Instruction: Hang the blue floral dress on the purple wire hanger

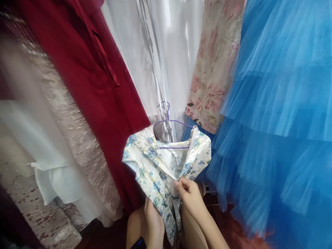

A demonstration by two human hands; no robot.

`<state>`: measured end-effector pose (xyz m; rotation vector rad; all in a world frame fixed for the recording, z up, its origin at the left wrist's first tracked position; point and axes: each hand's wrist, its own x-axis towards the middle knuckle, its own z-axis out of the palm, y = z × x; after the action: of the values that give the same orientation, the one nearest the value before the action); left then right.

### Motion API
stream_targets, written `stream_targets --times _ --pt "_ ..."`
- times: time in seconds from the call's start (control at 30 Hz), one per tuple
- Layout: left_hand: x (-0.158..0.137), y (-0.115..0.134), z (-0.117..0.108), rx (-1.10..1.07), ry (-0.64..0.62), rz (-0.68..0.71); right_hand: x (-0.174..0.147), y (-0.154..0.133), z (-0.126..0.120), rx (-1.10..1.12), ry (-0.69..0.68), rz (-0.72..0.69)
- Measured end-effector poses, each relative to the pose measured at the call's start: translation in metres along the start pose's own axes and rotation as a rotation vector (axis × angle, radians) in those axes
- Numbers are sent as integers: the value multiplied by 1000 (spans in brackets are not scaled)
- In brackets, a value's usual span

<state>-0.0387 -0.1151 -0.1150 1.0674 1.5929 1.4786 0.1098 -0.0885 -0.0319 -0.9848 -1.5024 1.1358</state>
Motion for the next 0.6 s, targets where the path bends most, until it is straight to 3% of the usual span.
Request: stream_targets --times 0.07,0.1,0.13,0.2,0.3,0.47,0.6 --pt "-5 3 1 5 315 148 -4 3 4 32 -27 32" --pt "-8 7 2 32 413 247 -6 5 6 38 -32 46" --pt "-10 11 3 81 425 348 -7 7 8 39 -34 57" --pt "-13 21 8 197 267 496 -10 10 11 39 -41 64" --pt "-15 30 18 236 76 505 -13 6 15 59 -61 64" --pt "-16 28 27 112 -21 435 -15 -8 15 175 -57 109" --pt "-20 29 31 76 -94 462 -11 -9 7 363 -25 260"
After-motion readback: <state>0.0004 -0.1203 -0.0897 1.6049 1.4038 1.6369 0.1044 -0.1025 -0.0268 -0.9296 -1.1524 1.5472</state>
